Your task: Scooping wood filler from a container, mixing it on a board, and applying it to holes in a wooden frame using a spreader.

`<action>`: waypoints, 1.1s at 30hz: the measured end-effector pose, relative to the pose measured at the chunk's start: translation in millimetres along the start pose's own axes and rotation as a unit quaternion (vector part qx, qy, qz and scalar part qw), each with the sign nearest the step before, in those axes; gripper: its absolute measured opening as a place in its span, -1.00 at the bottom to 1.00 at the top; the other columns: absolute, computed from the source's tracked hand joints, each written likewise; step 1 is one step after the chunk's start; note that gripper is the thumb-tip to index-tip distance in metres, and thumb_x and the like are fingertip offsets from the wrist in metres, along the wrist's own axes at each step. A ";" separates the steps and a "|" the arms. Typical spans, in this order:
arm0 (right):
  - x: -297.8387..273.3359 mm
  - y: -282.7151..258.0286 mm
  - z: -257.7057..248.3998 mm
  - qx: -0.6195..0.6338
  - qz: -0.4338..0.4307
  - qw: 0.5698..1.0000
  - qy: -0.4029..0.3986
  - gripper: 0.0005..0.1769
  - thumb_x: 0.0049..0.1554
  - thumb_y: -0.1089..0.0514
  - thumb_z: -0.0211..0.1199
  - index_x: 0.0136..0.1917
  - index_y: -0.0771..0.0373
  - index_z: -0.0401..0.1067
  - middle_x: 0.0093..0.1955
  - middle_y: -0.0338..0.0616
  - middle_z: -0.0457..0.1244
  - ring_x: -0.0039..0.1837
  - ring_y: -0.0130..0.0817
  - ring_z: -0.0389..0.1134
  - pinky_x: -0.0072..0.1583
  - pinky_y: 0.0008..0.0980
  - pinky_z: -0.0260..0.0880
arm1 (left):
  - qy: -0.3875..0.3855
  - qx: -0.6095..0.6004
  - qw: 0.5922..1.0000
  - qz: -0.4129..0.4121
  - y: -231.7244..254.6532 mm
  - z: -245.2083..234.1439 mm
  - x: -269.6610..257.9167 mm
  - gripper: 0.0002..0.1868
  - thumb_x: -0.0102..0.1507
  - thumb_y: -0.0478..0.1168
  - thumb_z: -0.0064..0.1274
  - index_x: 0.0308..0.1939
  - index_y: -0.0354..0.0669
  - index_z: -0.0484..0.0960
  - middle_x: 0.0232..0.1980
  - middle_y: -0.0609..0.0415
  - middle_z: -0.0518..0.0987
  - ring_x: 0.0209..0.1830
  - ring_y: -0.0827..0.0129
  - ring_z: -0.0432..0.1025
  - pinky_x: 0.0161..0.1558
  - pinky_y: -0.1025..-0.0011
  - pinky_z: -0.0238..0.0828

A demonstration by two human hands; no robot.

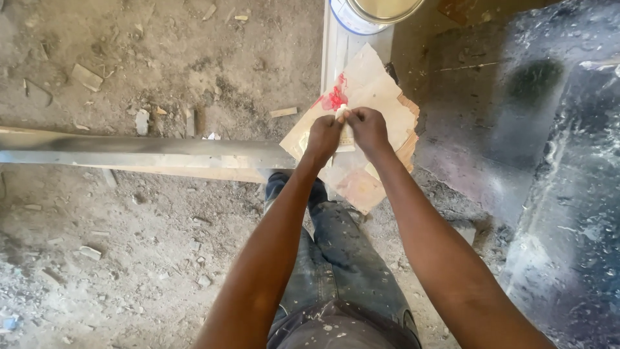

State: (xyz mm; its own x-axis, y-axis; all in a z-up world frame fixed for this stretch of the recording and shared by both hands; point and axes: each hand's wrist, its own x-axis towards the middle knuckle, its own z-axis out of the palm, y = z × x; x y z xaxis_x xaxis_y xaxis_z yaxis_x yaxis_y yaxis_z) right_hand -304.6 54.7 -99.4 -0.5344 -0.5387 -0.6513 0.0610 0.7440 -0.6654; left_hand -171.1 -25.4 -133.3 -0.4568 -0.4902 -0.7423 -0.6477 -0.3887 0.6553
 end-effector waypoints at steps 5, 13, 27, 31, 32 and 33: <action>11.7 5.8 14.7 -0.086 0.010 0.996 0.036 -0.59 0.42 -0.20 0.38 0.13 0.18 0.72 -0.15 -0.10 0.46 -0.07 -0.22 0.50 -0.05 -0.19 0.49 | 0.032 -0.002 0.999 -0.027 7.7 -2.6 1.0 -0.34 0.48 0.30 0.04 -0.01 -0.27 0.83 0.02 -0.25 0.78 0.28 -0.23 0.64 0.36 -0.16 0.53; 14.2 7.1 18.2 -0.079 0.008 0.995 0.055 -0.65 0.38 -0.13 0.37 0.03 0.18 0.72 -0.24 -0.15 0.41 -0.15 -0.31 0.45 -0.12 -0.27 0.42 | 0.051 0.058 0.995 -0.069 41.6 -8.8 -9.9 -0.43 0.43 0.26 0.09 0.00 -0.17 0.88 -0.04 -0.21 0.81 0.25 -0.22 0.68 0.32 -0.16 0.60; -26.0 -11.0 8.3 -0.056 -0.017 0.998 0.038 -0.56 0.43 -0.12 0.33 -0.03 0.30 0.69 -0.19 0.15 0.40 -0.05 -0.04 0.41 0.03 0.02 0.37 | 0.035 0.129 0.990 -0.047 49.6 -6.8 -37.1 -0.48 0.52 0.01 -0.12 0.13 -0.35 0.79 0.08 -0.39 0.78 0.31 -0.35 0.65 0.34 -0.25 0.58; -83.2 -60.4 -17.0 0.039 -0.061 0.997 0.009 -0.63 0.50 -0.05 0.25 0.32 0.26 0.63 0.13 0.11 0.47 0.21 -0.06 0.49 0.28 0.03 0.50 | -0.006 0.062 0.996 0.057 50.4 -16.7 -72.3 -0.56 0.47 -0.05 -0.06 0.21 -0.31 0.69 0.13 -0.34 0.67 0.30 -0.30 0.57 0.29 -0.24 0.53; -98.9 -66.5 -22.7 0.104 -0.069 0.992 -0.002 -0.60 0.50 -0.05 0.28 0.39 0.29 0.59 0.14 0.03 0.46 0.20 -0.21 0.45 0.30 -0.06 0.51 | -0.006 0.034 0.995 0.088 27.4 -10.8 -65.8 -0.64 0.42 -0.17 0.05 0.26 -0.18 0.68 0.10 -0.15 0.65 0.22 -0.08 0.61 0.20 -0.04 0.60; -110.6 -75.4 -29.2 0.104 -0.074 0.992 0.001 -0.60 0.50 -0.05 0.28 0.39 0.29 0.59 0.14 0.03 0.46 0.20 -0.21 0.45 0.30 -0.06 0.51 | -0.006 0.034 0.995 0.094 42.9 -25.9 -87.0 -0.64 0.42 -0.17 0.05 0.26 -0.18 0.68 0.10 -0.15 0.65 0.22 -0.08 0.61 0.20 -0.04 0.60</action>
State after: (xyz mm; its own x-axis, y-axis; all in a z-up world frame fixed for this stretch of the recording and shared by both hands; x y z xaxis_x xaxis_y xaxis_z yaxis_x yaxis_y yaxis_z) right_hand -274.8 69.7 33.5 -0.5524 -0.6351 -0.5400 0.1537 0.5590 -0.8148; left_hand -143.3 -19.7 -36.9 -0.5800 -0.5400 -0.6099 -0.5907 -0.2368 0.7714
